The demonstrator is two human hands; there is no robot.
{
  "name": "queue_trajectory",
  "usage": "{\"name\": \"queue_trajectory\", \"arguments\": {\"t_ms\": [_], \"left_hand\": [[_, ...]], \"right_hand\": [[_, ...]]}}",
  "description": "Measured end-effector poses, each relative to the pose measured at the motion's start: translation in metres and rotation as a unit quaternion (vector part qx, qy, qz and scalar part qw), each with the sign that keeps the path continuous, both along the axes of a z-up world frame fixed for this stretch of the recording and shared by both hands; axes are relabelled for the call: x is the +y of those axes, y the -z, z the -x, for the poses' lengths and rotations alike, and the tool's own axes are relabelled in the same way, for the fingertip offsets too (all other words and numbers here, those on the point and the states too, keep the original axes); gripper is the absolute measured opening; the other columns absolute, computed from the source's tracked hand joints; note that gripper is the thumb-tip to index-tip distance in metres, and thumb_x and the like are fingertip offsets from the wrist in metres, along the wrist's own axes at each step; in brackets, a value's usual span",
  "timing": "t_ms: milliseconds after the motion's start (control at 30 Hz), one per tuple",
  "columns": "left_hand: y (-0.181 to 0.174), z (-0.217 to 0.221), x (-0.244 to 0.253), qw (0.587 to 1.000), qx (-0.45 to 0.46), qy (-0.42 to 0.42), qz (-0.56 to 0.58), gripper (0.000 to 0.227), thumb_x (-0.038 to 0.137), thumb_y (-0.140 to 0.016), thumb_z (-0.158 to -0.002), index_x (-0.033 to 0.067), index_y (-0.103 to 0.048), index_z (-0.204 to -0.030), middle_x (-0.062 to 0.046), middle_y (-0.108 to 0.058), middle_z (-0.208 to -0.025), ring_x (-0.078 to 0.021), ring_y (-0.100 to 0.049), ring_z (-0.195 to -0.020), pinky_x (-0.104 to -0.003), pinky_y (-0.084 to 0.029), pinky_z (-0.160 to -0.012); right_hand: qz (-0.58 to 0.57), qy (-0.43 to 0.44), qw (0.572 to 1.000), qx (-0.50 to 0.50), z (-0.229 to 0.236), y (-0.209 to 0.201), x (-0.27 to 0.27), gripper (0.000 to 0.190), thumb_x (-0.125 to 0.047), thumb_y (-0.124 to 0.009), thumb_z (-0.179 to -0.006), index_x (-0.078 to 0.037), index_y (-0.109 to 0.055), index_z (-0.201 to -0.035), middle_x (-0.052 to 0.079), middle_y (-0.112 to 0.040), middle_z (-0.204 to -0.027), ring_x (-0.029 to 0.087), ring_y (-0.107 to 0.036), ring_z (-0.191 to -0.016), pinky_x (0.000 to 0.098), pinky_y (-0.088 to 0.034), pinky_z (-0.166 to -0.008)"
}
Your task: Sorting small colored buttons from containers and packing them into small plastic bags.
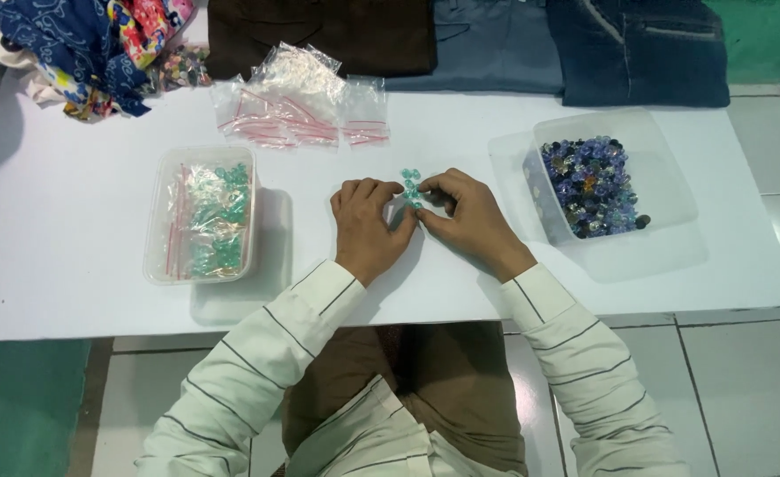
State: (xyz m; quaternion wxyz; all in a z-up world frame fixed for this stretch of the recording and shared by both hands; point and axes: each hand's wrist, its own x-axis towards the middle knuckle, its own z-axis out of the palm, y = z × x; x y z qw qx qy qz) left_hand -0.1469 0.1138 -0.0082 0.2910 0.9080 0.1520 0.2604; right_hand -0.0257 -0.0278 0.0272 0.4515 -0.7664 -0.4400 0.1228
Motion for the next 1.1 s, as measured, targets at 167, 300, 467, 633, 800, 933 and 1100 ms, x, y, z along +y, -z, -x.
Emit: {"name": "queue_trajectory", "arguments": {"t_ms": [167, 300, 467, 633, 800, 933, 1100], "left_hand": [[0.002, 0.000, 0.000, 1.000, 0.008, -0.004, 0.005, 0.024, 0.024, -0.071, -0.088, 0.0085, -0.072, -0.106, -0.008, -0.061, -0.091, -0.0248, -0.050, -0.104, -0.049, -0.029, -0.101], [0.001, 0.000, 0.001, 1.000, -0.022, -0.013, 0.009, 0.034, 0.018, -0.066, -0.085, 0.0063, -0.069, -0.116, -0.009, -0.060, -0.093, -0.0275, -0.050, -0.105, -0.050, -0.030, -0.100], [0.001, -0.004, 0.005, 1.000, 0.017, -0.007, -0.021, 0.043, 0.023, -0.064, -0.083, 0.0085, -0.071, -0.123, -0.011, -0.062, -0.099, -0.0266, -0.050, -0.107, -0.050, -0.030, -0.101], [0.003, -0.004, 0.006, 0.999, 0.032, 0.008, -0.033, 0.039, 0.023, -0.065, -0.084, 0.0096, -0.072, -0.121, -0.011, -0.062, -0.100, -0.0277, -0.051, -0.107, -0.051, -0.029, -0.102], [-0.001, -0.008, 0.011, 0.999, 0.046, 0.003, -0.012, 0.056, 0.022, -0.061, -0.081, 0.0033, -0.062, -0.134, -0.011, -0.059, -0.102, -0.0274, -0.051, -0.107, -0.048, -0.030, -0.102], [0.005, -0.019, 0.016, 0.999, 0.038, 0.005, -0.034, 0.058, 0.023, -0.060, -0.078, 0.0032, -0.064, -0.132, -0.009, -0.059, -0.100, -0.0252, -0.051, -0.103, -0.045, -0.032, -0.099], [0.015, -0.022, 0.019, 0.999, 0.017, 0.019, -0.039, 0.041, 0.026, -0.065, -0.079, 0.0081, -0.072, -0.115, -0.007, -0.060, -0.092, -0.0247, -0.054, -0.096, -0.046, -0.036, -0.096]], "right_hand": [[-0.007, -0.010, 1.000, 0.002, -0.002, 0.003, 0.000, 0.028, -0.017, -0.082, -0.083, -0.006, -0.073, -0.107, 0.012, -0.065, -0.083, 0.019, -0.062, -0.070, 0.0334, -0.053, -0.061], [-0.011, 0.007, 1.000, 0.014, -0.003, 0.005, -0.002, 0.040, -0.018, -0.085, -0.079, -0.005, -0.071, -0.114, 0.011, -0.063, -0.085, 0.018, -0.061, -0.071, 0.0324, -0.053, -0.061], [0.002, 0.002, 1.000, 0.014, -0.005, 0.004, 0.002, 0.041, -0.022, -0.085, -0.082, -0.002, -0.071, -0.115, 0.011, -0.063, -0.085, 0.017, -0.059, -0.072, 0.0324, -0.052, -0.062], [0.014, 0.002, 1.000, 0.017, -0.005, 0.005, 0.002, 0.036, -0.021, -0.083, -0.083, -0.005, -0.074, -0.114, 0.011, -0.065, -0.086, 0.018, -0.059, -0.072, 0.0338, -0.051, -0.062], [0.075, 0.012, 0.995, 0.070, -0.013, 0.001, 0.002, 0.072, -0.026, -0.089, -0.074, -0.003, -0.061, -0.136, 0.008, -0.066, -0.091, 0.016, -0.059, -0.074, 0.0307, -0.052, -0.066], [0.106, -0.016, 0.993, 0.057, -0.034, 0.016, 0.018, 0.080, -0.028, -0.092, -0.070, 0.000, -0.060, -0.138, 0.009, -0.067, -0.090, 0.018, -0.061, -0.074, 0.0334, -0.051, -0.066], [0.106, -0.042, 0.993, 0.043, -0.029, 0.002, 0.030, 0.054, -0.019, -0.086, -0.074, 0.000, -0.070, -0.122, 0.013, -0.070, -0.086, 0.021, -0.063, -0.071, 0.0360, -0.051, -0.066]]}}
